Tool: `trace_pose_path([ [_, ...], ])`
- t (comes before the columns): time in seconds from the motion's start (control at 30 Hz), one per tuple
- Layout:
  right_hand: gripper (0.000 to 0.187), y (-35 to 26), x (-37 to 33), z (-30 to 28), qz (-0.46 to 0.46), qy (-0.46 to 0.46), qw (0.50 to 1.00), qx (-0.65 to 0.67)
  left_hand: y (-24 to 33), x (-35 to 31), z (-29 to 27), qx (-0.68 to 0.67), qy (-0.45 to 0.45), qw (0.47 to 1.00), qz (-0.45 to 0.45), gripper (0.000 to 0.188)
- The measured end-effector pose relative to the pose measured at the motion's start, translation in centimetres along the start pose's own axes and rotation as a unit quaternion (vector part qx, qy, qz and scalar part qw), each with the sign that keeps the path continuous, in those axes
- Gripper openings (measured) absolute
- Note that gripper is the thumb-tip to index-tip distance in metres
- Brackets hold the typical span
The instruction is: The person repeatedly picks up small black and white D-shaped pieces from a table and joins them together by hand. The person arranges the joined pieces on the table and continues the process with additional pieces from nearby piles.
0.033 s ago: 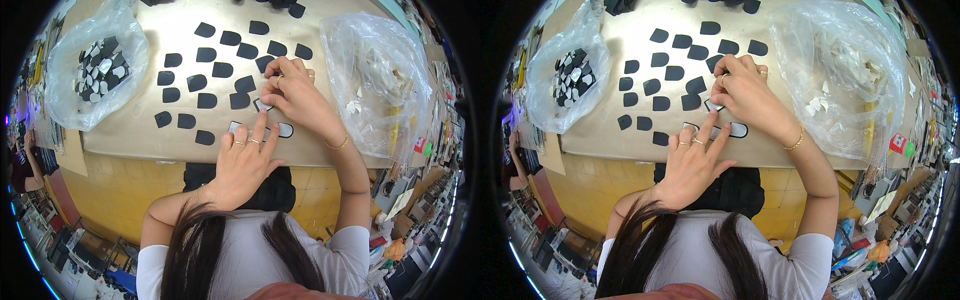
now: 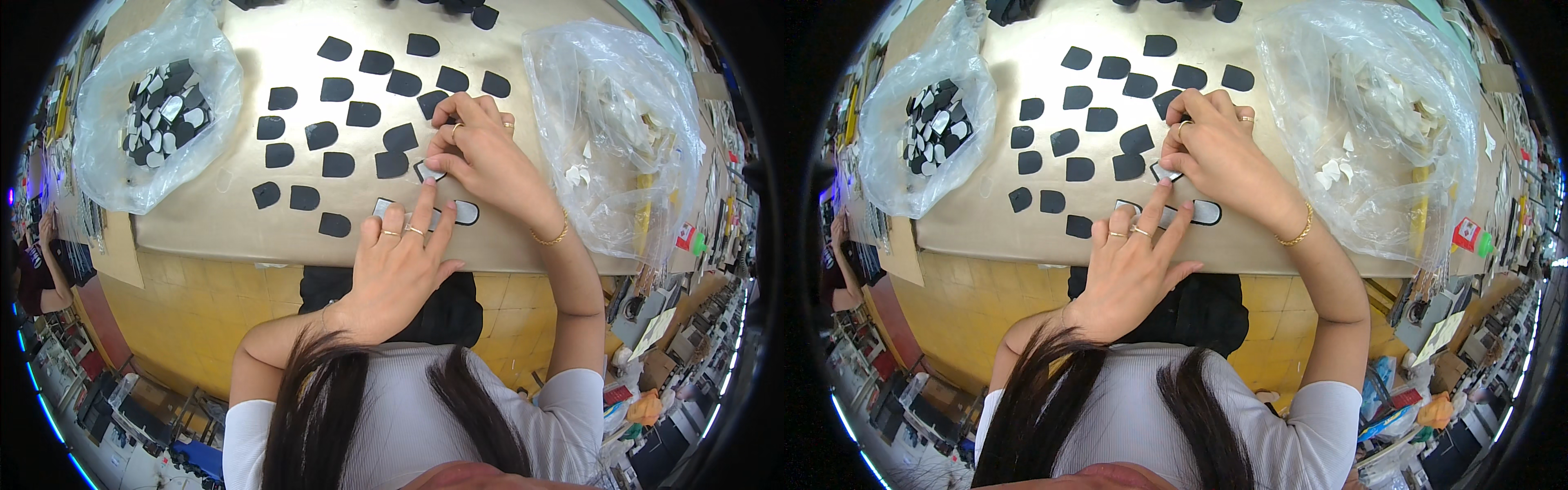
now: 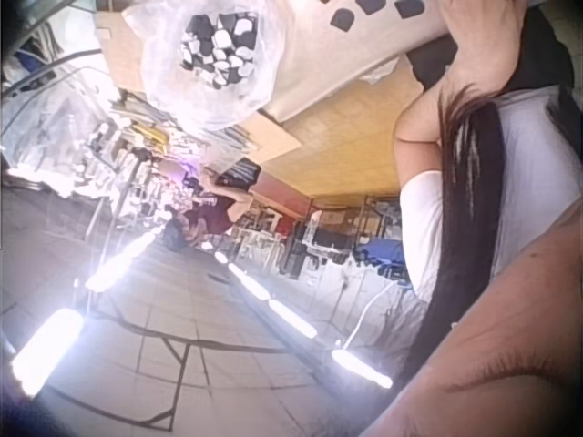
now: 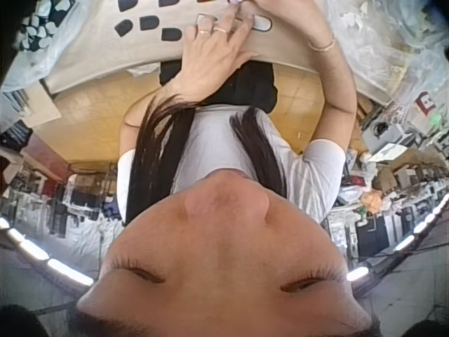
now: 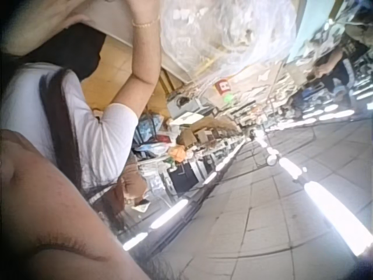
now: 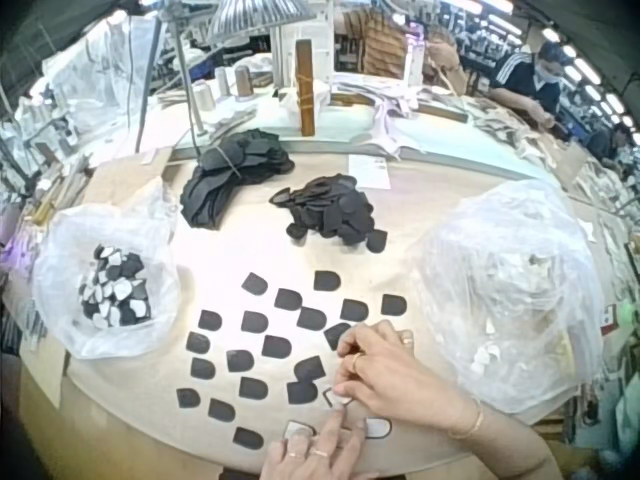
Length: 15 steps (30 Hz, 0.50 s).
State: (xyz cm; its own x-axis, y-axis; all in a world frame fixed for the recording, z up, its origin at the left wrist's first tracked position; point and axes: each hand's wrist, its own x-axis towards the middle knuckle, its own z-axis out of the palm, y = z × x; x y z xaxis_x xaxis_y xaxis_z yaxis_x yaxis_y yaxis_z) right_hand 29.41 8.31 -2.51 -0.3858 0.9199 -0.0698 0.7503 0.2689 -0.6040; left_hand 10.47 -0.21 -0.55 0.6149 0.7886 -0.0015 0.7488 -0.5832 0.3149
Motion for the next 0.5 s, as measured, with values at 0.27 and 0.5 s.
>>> trace_pose_path([
  [0.27,0.018,0.1,-0.3,0.8,-0.034,0.075,0.993,-0.082,-0.3,0.5,0.4,-0.018,-0.022,0.999,-0.021,0.064],
  [0.5,0.022,-0.1,-0.2,1.5,0.025,0.205,0.964,-0.169,-1.0,1.5,0.2,-0.022,-0.002,1.0,-0.002,0.054],
])
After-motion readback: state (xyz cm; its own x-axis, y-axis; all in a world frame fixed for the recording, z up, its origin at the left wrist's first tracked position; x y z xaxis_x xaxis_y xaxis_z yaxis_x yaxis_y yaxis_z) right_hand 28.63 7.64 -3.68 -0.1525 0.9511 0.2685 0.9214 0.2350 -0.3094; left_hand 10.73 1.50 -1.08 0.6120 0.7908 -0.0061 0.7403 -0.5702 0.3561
